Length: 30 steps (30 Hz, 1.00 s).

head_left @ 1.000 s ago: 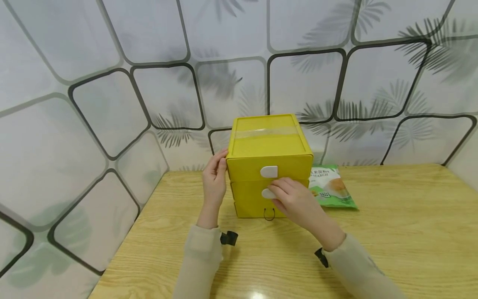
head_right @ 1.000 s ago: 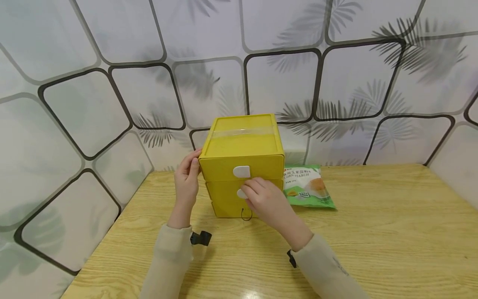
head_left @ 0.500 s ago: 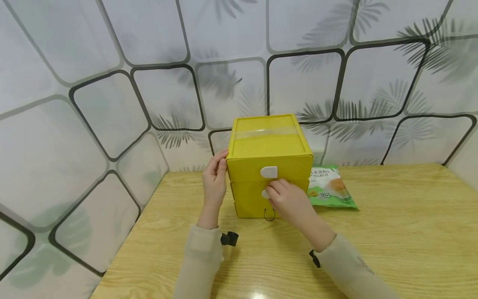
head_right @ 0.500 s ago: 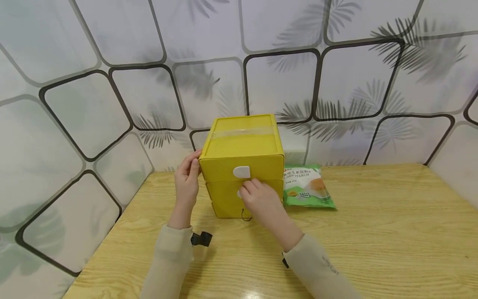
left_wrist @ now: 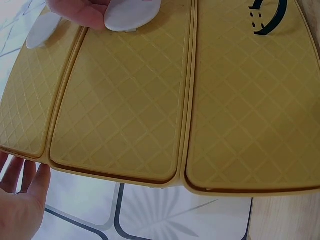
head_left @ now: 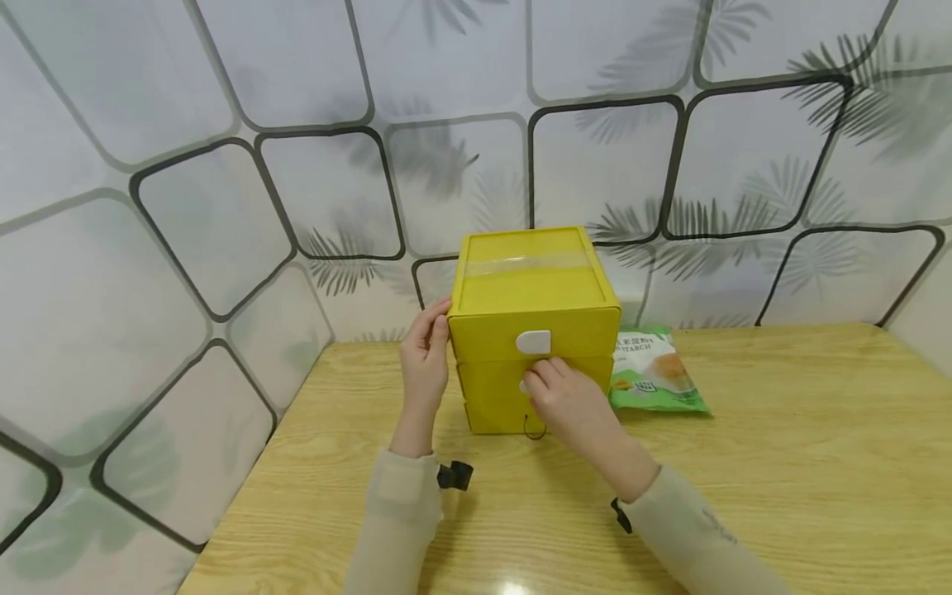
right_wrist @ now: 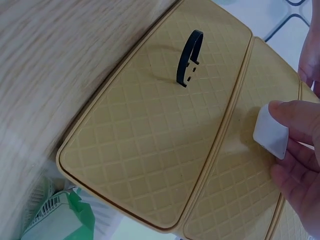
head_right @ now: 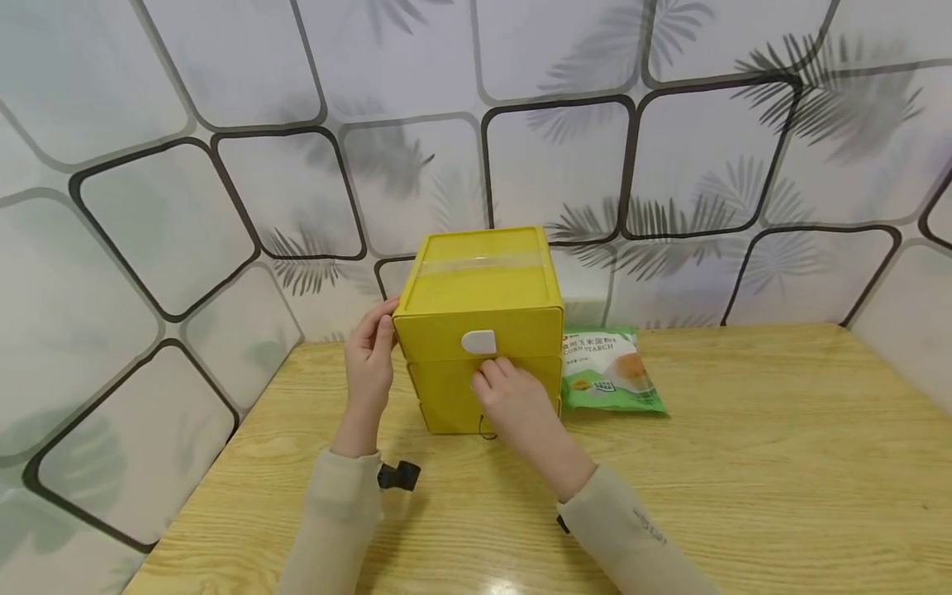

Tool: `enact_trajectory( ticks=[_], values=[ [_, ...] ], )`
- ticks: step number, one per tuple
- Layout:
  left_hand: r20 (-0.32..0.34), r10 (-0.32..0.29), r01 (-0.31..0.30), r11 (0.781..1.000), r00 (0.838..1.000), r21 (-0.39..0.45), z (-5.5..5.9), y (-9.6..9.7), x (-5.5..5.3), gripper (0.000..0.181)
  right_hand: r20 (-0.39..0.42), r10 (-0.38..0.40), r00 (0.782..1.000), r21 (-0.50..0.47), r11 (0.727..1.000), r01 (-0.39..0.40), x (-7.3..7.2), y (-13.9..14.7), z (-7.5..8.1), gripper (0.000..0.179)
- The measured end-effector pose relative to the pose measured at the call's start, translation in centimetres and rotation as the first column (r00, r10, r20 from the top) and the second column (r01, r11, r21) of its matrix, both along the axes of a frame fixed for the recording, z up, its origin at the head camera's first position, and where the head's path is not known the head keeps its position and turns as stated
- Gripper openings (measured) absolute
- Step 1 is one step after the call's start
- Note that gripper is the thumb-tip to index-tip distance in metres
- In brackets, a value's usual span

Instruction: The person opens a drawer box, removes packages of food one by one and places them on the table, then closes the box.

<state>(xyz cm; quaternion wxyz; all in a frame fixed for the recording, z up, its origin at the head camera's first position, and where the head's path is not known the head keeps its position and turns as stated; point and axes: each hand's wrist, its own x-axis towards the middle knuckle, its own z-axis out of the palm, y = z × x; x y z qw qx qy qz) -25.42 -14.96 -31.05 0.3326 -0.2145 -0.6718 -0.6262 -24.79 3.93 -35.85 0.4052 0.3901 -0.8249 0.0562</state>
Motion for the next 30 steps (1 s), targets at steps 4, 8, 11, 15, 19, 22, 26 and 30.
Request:
enact_trajectory(
  ticks=[4,8,11,15,19,22,26,30],
  values=[
    [0.006,-0.003,0.003,1.000,1.000,0.001,-0.07,-0.02,-0.05,0.026,0.019,0.001,1.000,-0.005,1.000,-0.001,-0.01,0.00,-0.14,0.023],
    [0.009,-0.010,0.010,1.000,1.000,0.007,-0.07,-0.01,-0.16,0.026,0.043,0.006,0.999,-0.010,1.000,-0.006,-0.14,-0.02,-0.23,0.025],
    [0.007,-0.012,0.011,1.000,1.000,0.008,-0.04,-0.01,-0.28,0.026,0.060,0.007,0.998,-0.011,1.000,-0.007,-0.22,-0.01,-0.20,0.027],
    [0.007,-0.009,0.009,1.000,1.000,0.012,0.00,-0.04,-0.34,0.026,0.074,0.010,0.997,-0.009,1.000,-0.009,-0.23,0.00,-0.10,0.028],
    [0.008,-0.012,0.012,1.000,1.000,0.016,-0.01,-0.05,-0.33,0.026,0.078,0.011,0.997,-0.014,1.000,-0.009,-0.12,0.01,-0.03,0.027],
    [0.007,-0.013,0.013,1.000,1.000,0.015,-0.02,-0.05,-0.33,0.027,0.083,0.012,0.997,-0.020,1.000,-0.010,-0.03,0.00,0.04,0.026],
    [0.003,-0.014,0.014,1.000,1.000,0.010,-0.04,-0.01,-0.29,0.027,0.087,0.011,0.996,-0.029,1.000,-0.009,0.08,0.00,0.04,0.025],
    [-0.007,-0.006,0.006,1.000,1.000,0.002,-0.05,-0.02,-0.25,0.026,0.070,0.018,0.997,-0.040,0.999,-0.015,0.04,-0.05,-0.10,0.022]
  ],
)
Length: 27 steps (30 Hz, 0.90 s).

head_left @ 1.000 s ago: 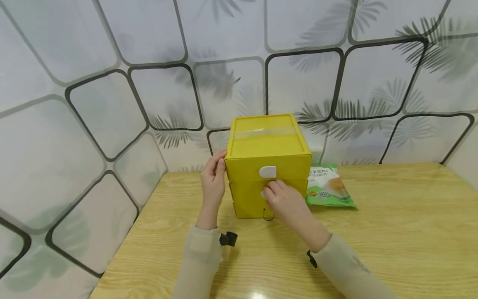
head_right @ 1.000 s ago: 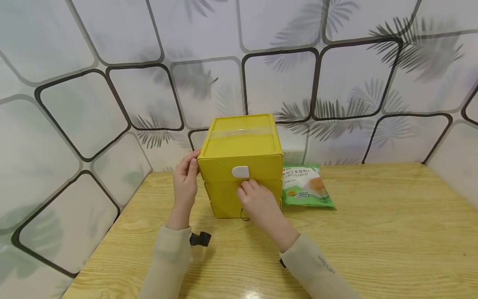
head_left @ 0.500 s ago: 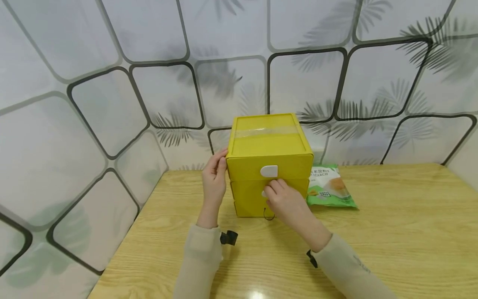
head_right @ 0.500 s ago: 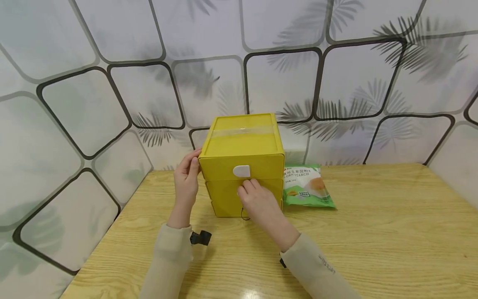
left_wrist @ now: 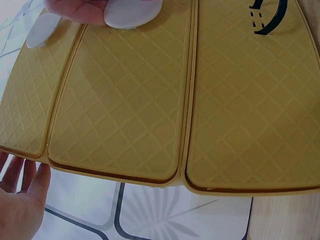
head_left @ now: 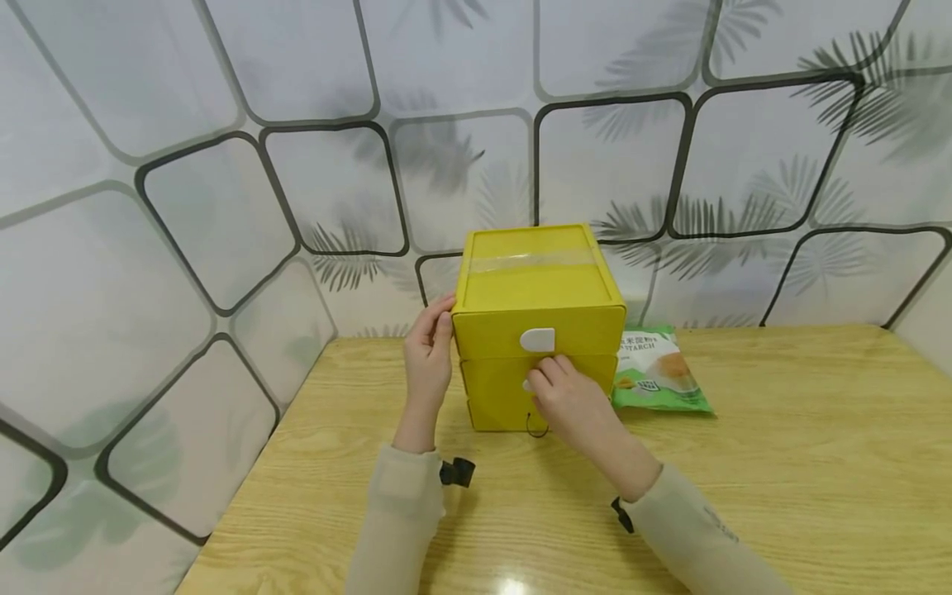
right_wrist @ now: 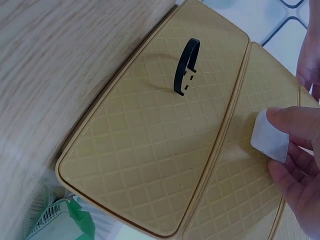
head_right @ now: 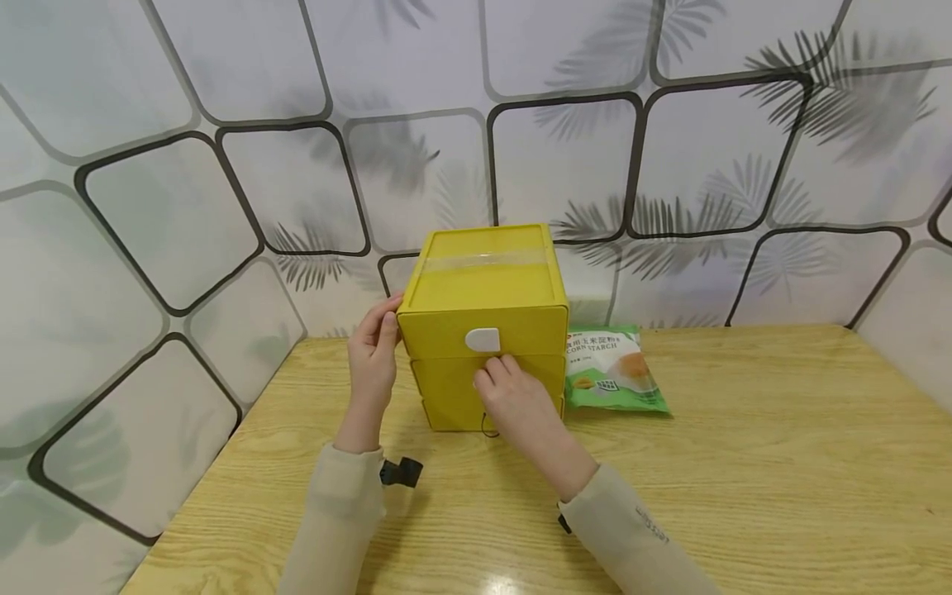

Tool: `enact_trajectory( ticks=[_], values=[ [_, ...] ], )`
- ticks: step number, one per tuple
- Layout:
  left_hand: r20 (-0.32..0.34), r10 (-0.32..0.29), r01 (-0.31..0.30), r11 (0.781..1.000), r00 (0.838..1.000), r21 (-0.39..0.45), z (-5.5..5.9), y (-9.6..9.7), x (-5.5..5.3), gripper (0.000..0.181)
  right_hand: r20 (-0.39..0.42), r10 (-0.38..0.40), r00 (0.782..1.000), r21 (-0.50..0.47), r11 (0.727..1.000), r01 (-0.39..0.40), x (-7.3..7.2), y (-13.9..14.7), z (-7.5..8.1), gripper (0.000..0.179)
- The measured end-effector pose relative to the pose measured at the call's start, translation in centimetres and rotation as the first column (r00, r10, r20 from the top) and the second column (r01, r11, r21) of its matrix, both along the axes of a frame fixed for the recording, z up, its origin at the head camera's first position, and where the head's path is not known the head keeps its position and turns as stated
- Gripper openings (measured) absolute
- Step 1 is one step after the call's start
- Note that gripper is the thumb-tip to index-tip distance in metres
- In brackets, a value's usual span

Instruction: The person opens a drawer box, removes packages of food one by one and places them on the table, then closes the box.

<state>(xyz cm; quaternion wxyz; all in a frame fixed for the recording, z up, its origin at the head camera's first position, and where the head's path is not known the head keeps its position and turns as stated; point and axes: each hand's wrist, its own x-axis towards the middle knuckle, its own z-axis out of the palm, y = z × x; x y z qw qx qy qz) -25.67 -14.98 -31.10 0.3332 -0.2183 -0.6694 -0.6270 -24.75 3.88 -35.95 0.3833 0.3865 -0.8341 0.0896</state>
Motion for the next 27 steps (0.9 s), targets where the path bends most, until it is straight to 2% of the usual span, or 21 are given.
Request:
enact_trajectory(
  ticks=[9,17,27],
  values=[
    [0.000,0.004,-0.004,1.000,1.000,0.002,0.0,0.0,0.1,0.026,-0.053,0.004,0.999,-0.009,1.000,-0.005,0.0,-0.2,-0.2,0.018],
    [-0.004,0.010,-0.010,1.000,1.000,-0.007,0.2,0.0,0.2,0.026,-0.035,-0.001,0.999,0.002,1.000,0.001,0.3,-0.2,-0.1,0.013],
    [0.001,0.011,-0.011,1.000,1.000,-0.008,0.2,0.0,0.1,0.026,-0.061,-0.007,0.998,-0.029,1.000,0.005,1.0,-0.5,0.2,0.016]
  ],
)
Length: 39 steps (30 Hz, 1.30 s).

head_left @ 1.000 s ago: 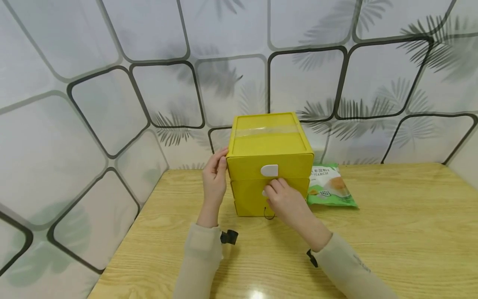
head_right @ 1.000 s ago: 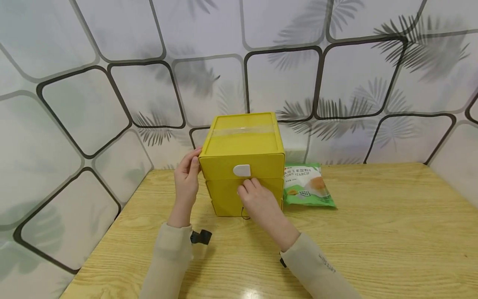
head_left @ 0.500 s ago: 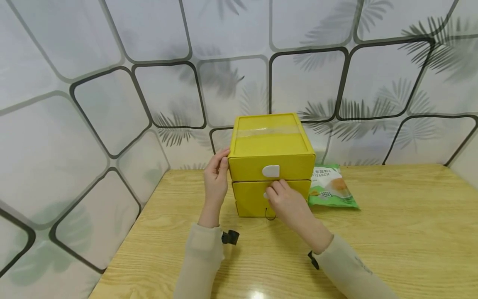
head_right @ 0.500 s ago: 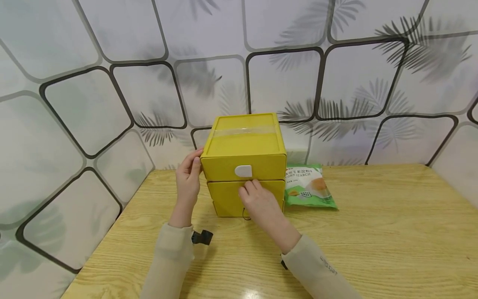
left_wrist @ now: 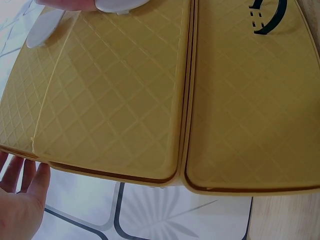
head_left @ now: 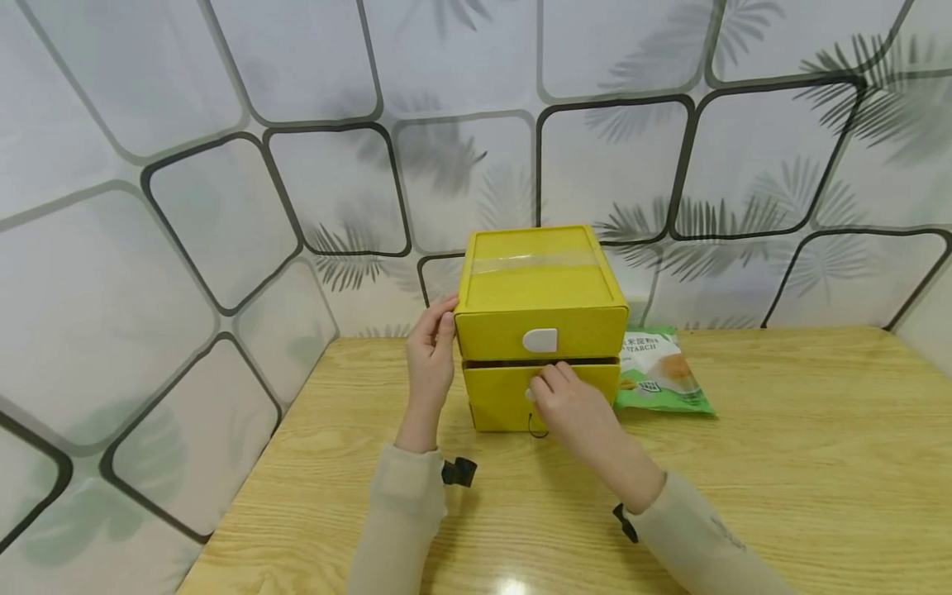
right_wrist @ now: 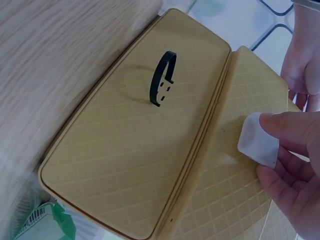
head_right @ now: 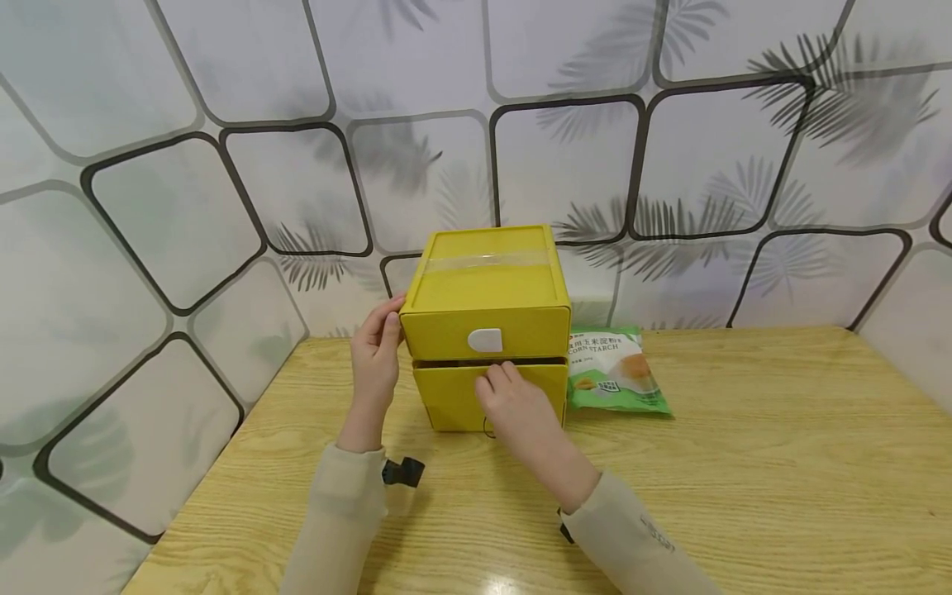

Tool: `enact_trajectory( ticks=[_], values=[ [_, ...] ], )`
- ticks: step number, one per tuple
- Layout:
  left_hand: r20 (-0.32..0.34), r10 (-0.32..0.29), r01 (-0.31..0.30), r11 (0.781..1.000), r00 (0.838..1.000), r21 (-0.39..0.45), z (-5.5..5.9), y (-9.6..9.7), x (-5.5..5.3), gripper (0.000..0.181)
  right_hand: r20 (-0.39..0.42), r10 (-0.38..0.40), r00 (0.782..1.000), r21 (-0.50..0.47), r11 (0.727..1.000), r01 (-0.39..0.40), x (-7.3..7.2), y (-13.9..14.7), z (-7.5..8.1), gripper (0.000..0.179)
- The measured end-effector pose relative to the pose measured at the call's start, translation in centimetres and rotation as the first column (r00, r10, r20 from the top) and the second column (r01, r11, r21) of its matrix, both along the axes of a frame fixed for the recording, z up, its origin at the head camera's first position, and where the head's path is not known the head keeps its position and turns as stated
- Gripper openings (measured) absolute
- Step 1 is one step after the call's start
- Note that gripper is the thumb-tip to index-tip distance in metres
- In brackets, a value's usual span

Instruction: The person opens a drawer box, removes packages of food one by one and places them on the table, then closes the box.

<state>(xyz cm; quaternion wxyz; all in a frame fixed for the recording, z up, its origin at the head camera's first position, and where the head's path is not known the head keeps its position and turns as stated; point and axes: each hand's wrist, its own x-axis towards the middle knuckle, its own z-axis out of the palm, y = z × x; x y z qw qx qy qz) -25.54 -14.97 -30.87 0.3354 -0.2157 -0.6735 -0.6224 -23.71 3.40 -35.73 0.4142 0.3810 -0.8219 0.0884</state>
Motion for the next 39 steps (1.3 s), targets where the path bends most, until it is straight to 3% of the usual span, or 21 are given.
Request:
enact_trajectory(
  ticks=[16,26,39],
  values=[
    [0.004,0.009,-0.009,1.000,1.000,0.006,0.0,0.0,-0.1,0.026,0.062,-0.036,0.997,0.047,0.998,0.034,1.5,0.0,0.4,0.012],
    [0.010,-0.006,0.006,1.000,1.000,0.013,-0.1,0.0,-0.1,0.026,0.043,-0.009,0.999,0.048,0.999,0.007,2.5,0.2,0.7,0.016],
    [-0.012,-0.004,0.004,1.000,1.000,0.000,0.0,0.0,0.0,0.026,0.079,0.003,0.997,0.062,0.998,-0.008,3.9,0.4,0.7,0.017]
  ],
)
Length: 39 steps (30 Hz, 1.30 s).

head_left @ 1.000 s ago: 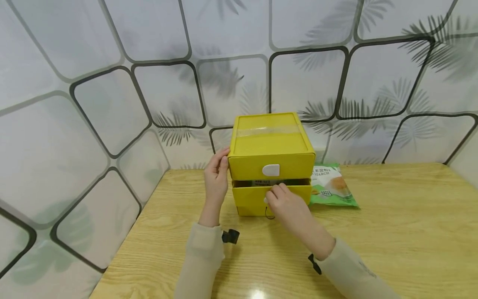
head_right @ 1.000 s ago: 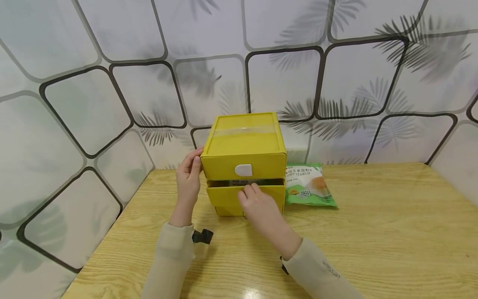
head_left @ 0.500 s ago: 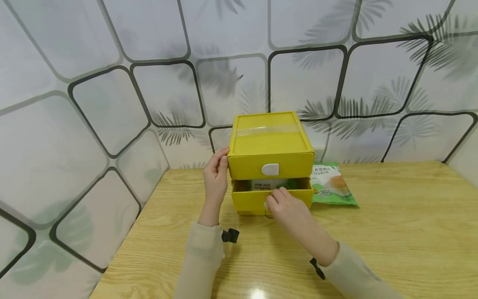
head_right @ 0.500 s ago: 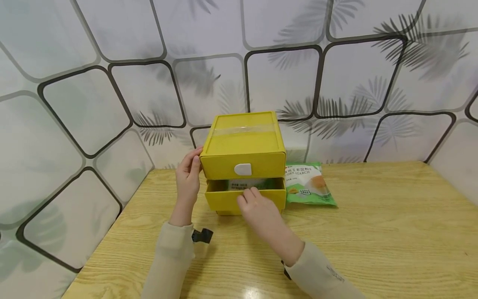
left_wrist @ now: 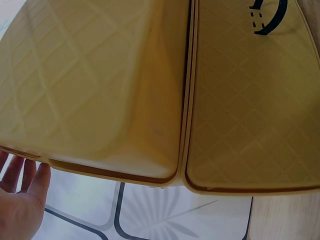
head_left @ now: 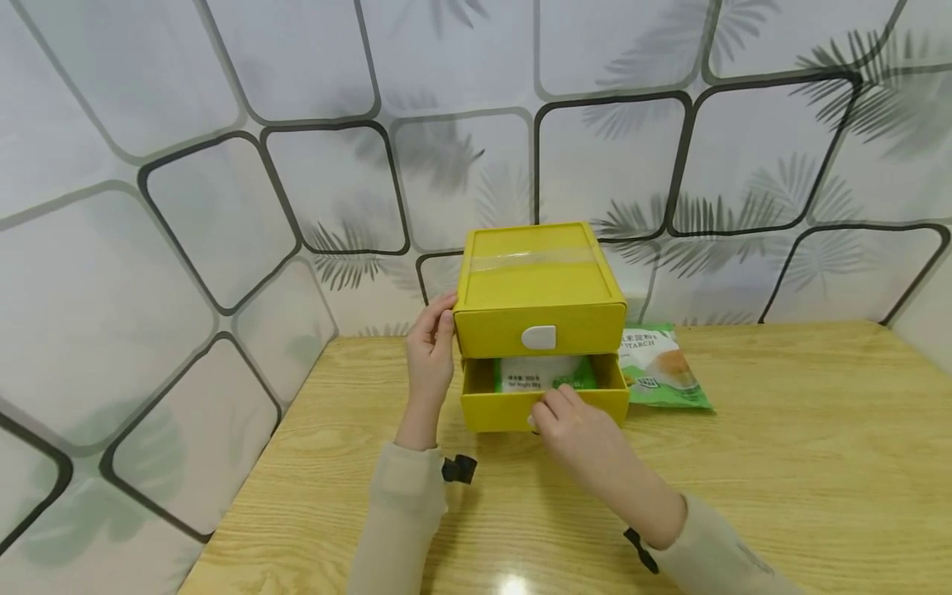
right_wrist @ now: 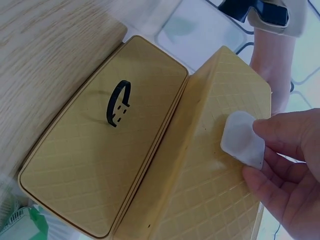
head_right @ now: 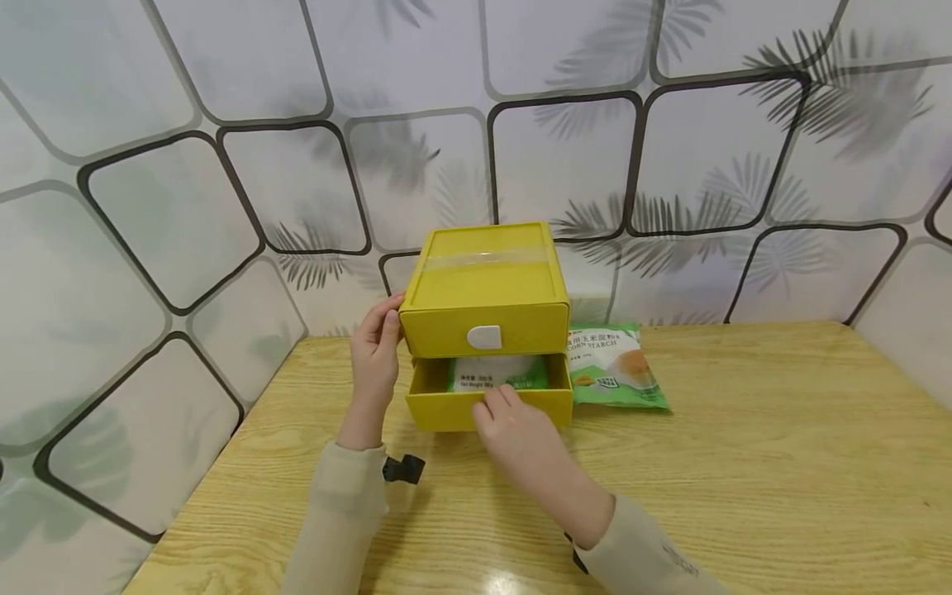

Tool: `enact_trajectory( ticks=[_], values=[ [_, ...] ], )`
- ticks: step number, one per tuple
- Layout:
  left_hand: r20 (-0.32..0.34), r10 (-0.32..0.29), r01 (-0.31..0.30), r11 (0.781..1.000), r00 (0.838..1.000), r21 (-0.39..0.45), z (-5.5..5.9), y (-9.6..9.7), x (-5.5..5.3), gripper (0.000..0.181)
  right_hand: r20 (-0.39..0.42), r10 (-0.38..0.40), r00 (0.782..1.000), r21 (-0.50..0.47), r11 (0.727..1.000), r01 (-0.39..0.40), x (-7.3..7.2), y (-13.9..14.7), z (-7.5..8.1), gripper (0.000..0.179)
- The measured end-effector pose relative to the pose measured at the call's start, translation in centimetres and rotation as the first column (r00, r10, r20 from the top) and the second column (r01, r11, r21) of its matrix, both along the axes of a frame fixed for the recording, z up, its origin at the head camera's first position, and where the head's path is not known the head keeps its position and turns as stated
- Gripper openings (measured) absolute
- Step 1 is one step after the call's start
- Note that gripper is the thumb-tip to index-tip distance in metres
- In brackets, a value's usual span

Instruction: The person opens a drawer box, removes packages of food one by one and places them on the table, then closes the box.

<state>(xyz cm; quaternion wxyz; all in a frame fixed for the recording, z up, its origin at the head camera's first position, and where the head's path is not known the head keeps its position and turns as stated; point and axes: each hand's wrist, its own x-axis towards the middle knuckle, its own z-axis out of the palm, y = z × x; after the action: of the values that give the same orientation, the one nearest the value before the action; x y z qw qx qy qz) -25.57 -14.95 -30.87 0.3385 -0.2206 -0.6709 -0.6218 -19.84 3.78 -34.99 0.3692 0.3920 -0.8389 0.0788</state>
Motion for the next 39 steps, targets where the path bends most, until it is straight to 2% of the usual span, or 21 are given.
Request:
enact_trajectory(
  ticks=[7,16,23,39],
  values=[
    [-0.021,0.007,-0.007,1.000,1.000,-0.014,-0.1,0.0,-0.2,0.025,0.006,0.014,1.000,0.008,1.000,-0.014,0.4,0.2,0.1,0.010],
    [-0.038,0.051,-0.052,0.998,0.998,-0.046,0.0,-0.1,-0.1,0.024,0.060,0.014,0.998,0.025,1.000,-0.016,0.8,0.3,0.1,0.011],
    [-0.047,0.071,-0.074,0.994,0.996,-0.083,-0.1,-0.2,-0.1,0.025,0.058,0.027,0.998,0.017,0.999,-0.028,1.1,0.4,0.1,0.007],
    [-0.063,0.069,-0.076,0.990,0.996,-0.117,-0.1,-0.4,0.0,0.023,0.066,0.056,0.996,0.029,0.998,-0.058,2.3,0.6,0.5,0.013]
  ],
)
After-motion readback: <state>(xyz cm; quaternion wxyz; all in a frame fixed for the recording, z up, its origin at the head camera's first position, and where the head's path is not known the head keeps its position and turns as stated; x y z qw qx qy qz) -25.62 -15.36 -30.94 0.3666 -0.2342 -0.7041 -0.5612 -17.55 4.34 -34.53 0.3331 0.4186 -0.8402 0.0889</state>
